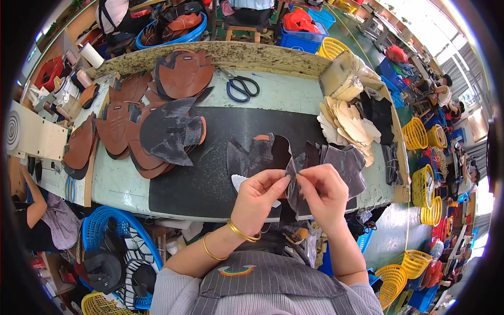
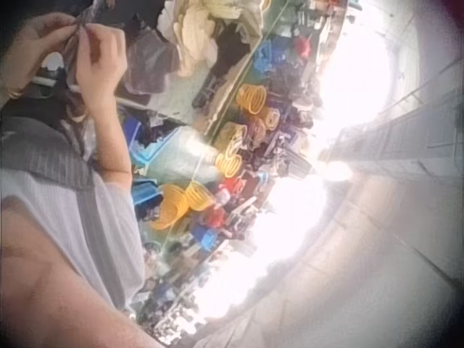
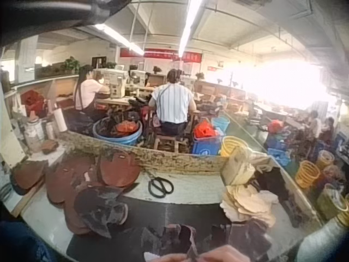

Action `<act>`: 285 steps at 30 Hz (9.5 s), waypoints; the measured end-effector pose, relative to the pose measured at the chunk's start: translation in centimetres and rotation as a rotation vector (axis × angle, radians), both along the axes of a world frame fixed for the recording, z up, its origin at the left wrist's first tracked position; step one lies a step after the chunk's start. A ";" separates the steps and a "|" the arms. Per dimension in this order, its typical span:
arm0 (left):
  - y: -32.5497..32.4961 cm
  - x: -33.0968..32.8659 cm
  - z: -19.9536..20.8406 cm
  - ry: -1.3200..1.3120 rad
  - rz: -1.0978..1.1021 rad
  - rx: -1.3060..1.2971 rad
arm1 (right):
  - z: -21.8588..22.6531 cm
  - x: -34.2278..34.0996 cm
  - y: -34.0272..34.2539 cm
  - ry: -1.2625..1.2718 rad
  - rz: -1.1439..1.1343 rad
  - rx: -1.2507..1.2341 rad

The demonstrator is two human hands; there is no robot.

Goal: The person assembles shoe upper components by unpacking fabric pieces, attaching reinforcement inserts onto leather base pieces, layering fabric covers over them, and pressing the layers together by hand.

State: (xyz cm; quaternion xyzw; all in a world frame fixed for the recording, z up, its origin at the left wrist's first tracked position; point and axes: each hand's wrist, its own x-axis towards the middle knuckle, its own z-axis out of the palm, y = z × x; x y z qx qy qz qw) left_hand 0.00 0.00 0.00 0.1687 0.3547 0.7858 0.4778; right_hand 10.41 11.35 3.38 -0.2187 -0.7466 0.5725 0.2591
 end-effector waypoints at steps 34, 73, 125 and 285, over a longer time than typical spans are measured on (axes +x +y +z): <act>-0.1 -0.7 1.4 -0.170 -0.127 -0.060 | 0.3 -0.1 -0.7 0.082 0.049 0.186; 1.3 -0.6 0.8 0.917 -0.063 -0.402 | -17.1 28.3 -2.8 -1.372 -0.428 0.183; -1.3 -7.1 -7.0 0.503 0.406 -0.653 | -10.9 -1.9 1.7 -0.146 -0.230 -0.374; 2.6 -0.8 2.2 0.805 0.197 -0.147 | 1.2 -1.2 3.1 0.135 0.010 0.710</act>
